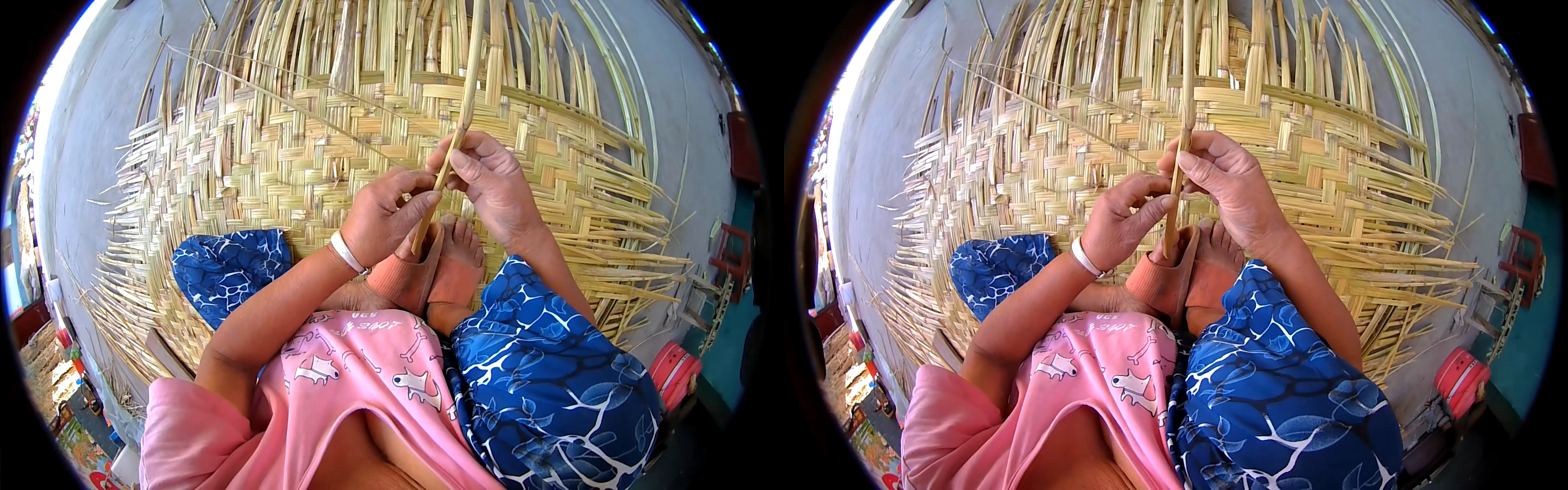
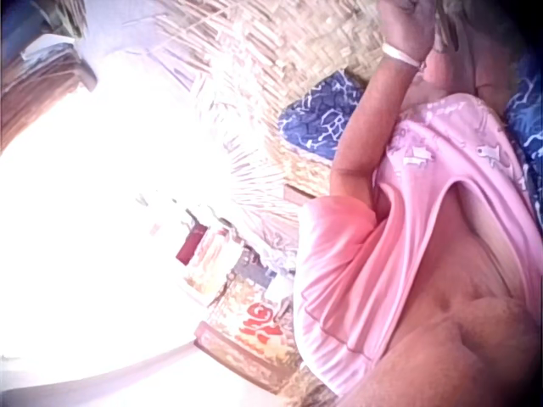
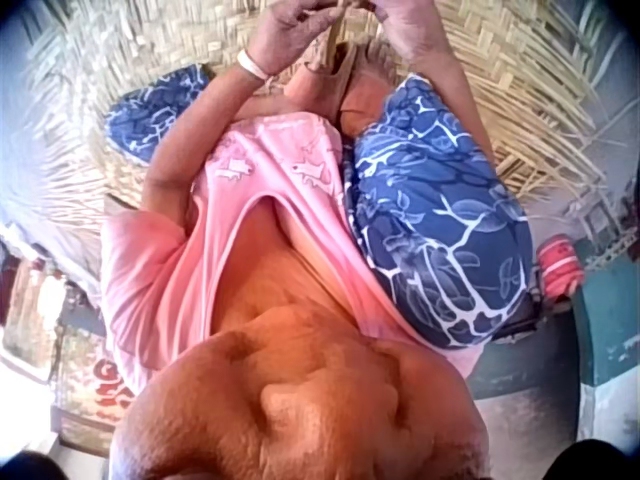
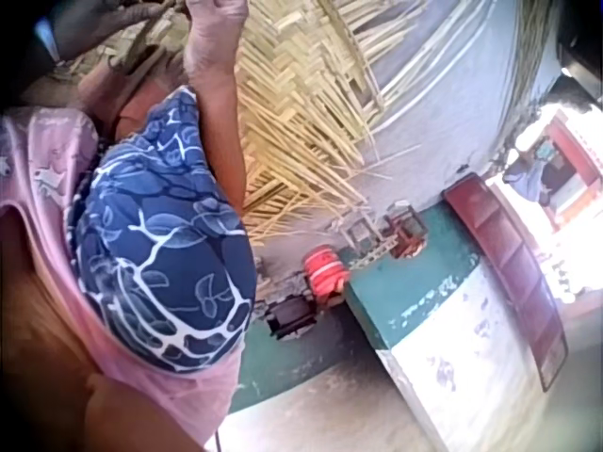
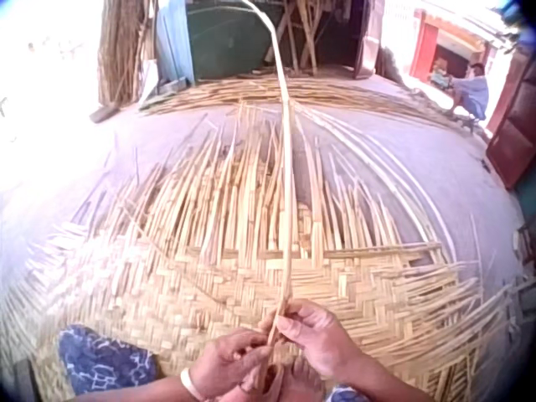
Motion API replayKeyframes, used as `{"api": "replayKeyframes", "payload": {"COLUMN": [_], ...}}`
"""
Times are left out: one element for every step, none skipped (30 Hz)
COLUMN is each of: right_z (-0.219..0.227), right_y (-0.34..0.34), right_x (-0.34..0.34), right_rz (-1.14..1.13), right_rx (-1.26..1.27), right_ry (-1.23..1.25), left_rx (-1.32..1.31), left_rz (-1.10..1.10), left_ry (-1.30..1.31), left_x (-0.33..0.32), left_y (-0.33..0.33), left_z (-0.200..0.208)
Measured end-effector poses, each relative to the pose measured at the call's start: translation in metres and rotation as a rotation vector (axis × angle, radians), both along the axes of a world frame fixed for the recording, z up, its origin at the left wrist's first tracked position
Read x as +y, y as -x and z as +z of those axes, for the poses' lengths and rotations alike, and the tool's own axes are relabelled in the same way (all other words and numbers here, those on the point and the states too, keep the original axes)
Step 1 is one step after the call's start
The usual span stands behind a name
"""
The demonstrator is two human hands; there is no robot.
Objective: The person sits on the floor and weaves a large circular mat or basket base using dried palm leaves. They interlace the leaves by hand, periodically adjusting the structure and adding new strands to continue the pattern.
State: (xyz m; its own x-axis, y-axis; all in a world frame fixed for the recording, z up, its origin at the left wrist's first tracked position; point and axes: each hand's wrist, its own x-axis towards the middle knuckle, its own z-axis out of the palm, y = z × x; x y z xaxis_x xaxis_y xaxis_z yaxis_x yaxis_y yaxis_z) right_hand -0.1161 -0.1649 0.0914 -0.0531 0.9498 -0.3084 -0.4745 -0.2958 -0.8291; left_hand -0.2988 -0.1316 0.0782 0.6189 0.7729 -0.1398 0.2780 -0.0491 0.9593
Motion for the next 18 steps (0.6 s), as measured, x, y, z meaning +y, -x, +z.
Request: {"api": "replayKeyframes", "payload": {"right_z": [0.000,0.001,0.002,0.003,0.003,0.003,0.003,0.004,0.004,0.003,0.003,0.003,0.002,-0.001,-0.003,-0.006,-0.008,-0.010], "right_y": [0.000,-0.001,-0.001,-0.002,-0.003,-0.005,-0.007,-0.010,-0.013,-0.016,-0.019,-0.020,-0.018,-0.015,-0.012,-0.011,-0.009,-0.008], "right_x": [0.000,0.003,0.005,0.006,0.007,0.007,0.009,0.011,0.013,0.015,0.016,0.016,0.015,0.014,0.012,0.010,0.008,0.007], "right_rz": [-0.002,-0.001,0.000,-0.003,-0.009,-0.016,-0.028,-0.040,-0.052,-0.055,-0.060,-0.064,-0.062,-0.056,-0.050,-0.038,-0.029,-0.020], "right_rx": [-0.005,-0.010,-0.015,-0.035,-0.056,-0.077,-0.100,-0.122,-0.143,-0.187,-0.232,-0.278,-0.279,-0.278,-0.277,-0.289,-0.303,-0.316], "right_ry": [-0.022,-0.047,-0.073,-0.079,-0.083,-0.087,-0.068,-0.047,-0.025,-0.028,-0.028,-0.028,-0.011,0.008,0.027,0.056,0.085,0.115], "left_rx": [-0.034,-0.069,-0.078,-0.087,-0.097,-0.047,0.003,0.056,0.100,0.143,0.185,0.189,0.193,0.199,0.213,0.210,0.206,0.202], "left_rz": [0.014,0.031,0.038,0.045,0.048,0.047,0.046,0.045,0.033,0.022,0.009,0.006,0.003,0.003,0.012,0.015,0.016,0.017], "left_ry": [0.076,0.148,0.151,0.154,0.159,0.104,0.050,-0.002,-0.053,-0.103,-0.150,-0.199,-0.248,-0.296,-0.307,-0.231,-0.154,-0.077], "left_x": [0.000,0.001,0.002,0.002,0.003,0.004,0.005,0.005,0.005,0.006,0.005,0.005,0.004,0.002,0.000,-0.003,-0.006,-0.009], "left_y": [-0.001,-0.002,-0.003,-0.004,-0.004,-0.004,-0.003,-0.001,0.002,0.007,0.011,0.015,0.019,0.023,0.026,0.027,0.029,0.029], "left_z": [-0.002,-0.001,0.001,0.003,0.004,0.006,0.008,0.009,0.009,0.007,0.004,0.001,-0.003,-0.006,-0.007,-0.008,-0.007,-0.007]}}
